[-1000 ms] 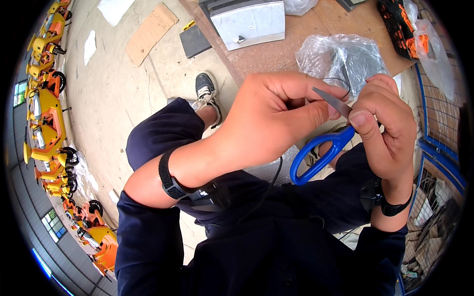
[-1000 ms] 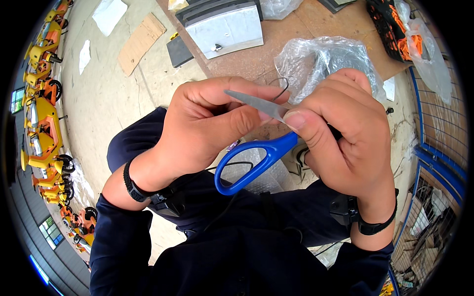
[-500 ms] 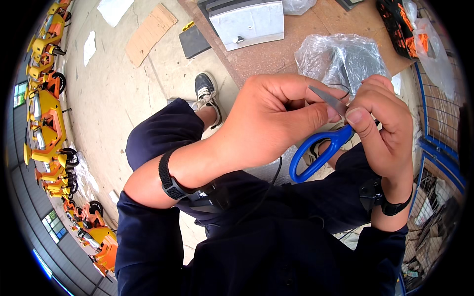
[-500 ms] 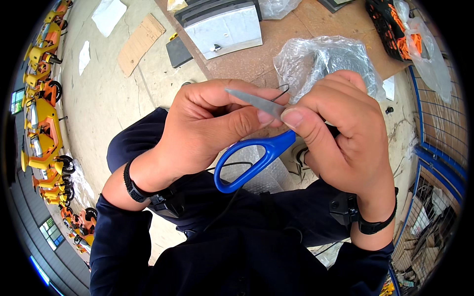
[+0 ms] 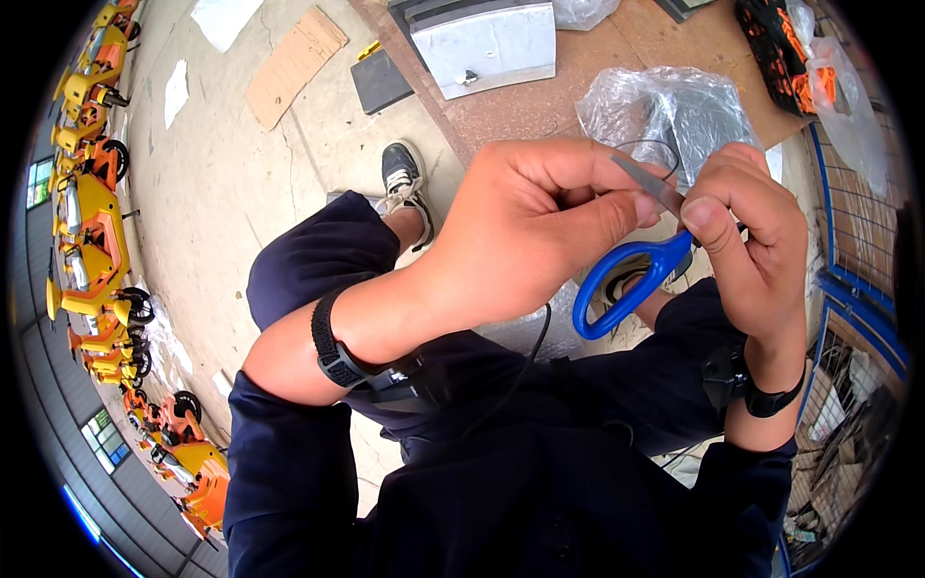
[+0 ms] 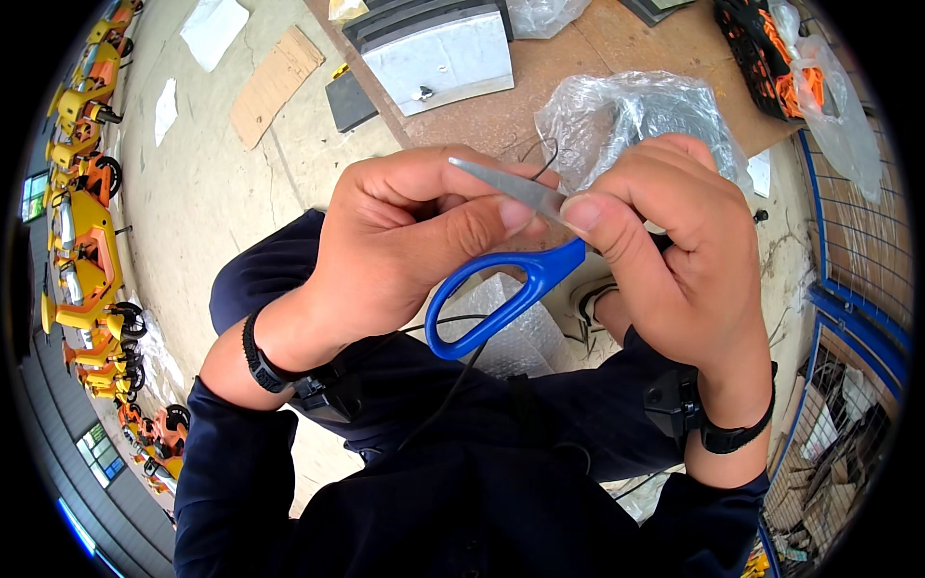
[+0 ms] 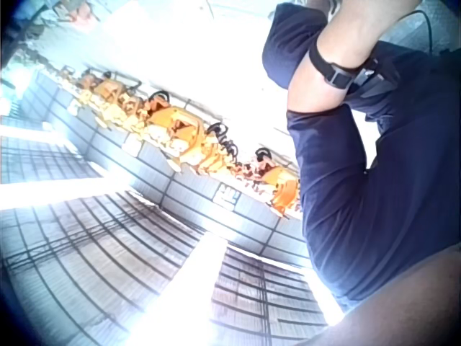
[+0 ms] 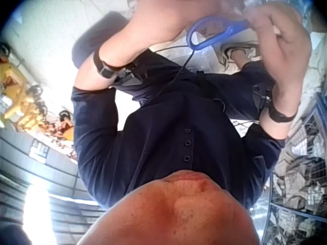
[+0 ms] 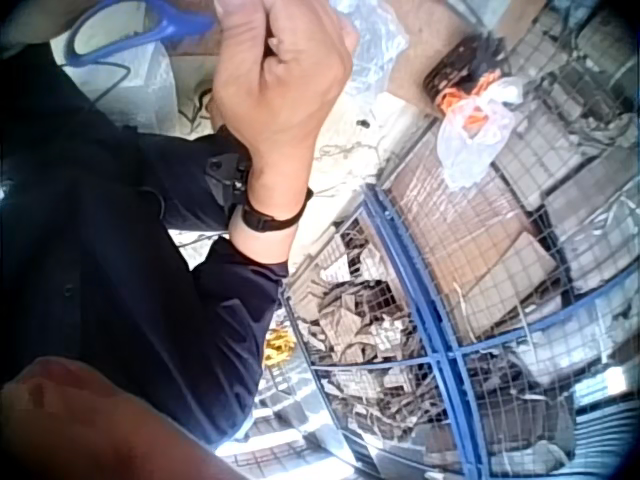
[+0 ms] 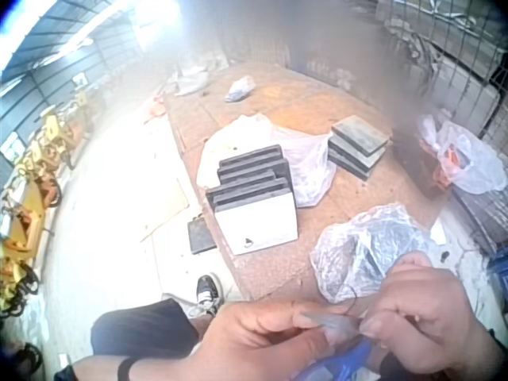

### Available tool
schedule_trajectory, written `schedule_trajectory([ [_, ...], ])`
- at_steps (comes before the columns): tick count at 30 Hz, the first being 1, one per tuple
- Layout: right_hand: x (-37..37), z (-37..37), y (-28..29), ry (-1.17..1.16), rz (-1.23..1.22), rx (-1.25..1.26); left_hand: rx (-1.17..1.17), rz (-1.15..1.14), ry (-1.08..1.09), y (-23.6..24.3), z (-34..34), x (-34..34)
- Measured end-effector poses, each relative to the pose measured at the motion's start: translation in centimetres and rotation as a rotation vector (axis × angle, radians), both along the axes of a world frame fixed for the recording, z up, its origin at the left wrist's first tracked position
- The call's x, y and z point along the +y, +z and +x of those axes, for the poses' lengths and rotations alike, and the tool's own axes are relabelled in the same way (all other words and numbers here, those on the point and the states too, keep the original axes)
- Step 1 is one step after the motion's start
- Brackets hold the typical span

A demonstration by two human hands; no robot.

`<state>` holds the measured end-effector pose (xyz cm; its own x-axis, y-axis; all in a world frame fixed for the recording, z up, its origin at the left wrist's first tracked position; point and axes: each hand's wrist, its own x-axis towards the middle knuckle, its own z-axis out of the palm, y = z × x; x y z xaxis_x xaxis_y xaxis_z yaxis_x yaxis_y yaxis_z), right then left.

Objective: The person uses blue scissors to cut a wire tie and then manipulates a small component and wire with both hands.

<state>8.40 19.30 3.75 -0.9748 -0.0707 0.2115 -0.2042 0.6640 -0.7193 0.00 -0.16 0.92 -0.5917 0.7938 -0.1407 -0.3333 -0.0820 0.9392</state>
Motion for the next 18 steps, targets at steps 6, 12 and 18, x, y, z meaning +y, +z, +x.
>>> schedule_trajectory([
  [6, 0.4, 0.1, 0.0, 0.003, -0.018, 0.0, 0.155, -0.03, 0.001, -0.3, -0.5, -0.4],
  [12, 1.3, 0.6, 0.2, -0.277, -0.238, -0.129, 0.117, -0.038, 0.072, 0.7, -0.1, -0.3],
  [18, -0.2, 0.2, 0.4, -0.014, -0.028, 0.024, 0.137, -0.052, 0.017, -0.1, -0.4, -0.2],
])
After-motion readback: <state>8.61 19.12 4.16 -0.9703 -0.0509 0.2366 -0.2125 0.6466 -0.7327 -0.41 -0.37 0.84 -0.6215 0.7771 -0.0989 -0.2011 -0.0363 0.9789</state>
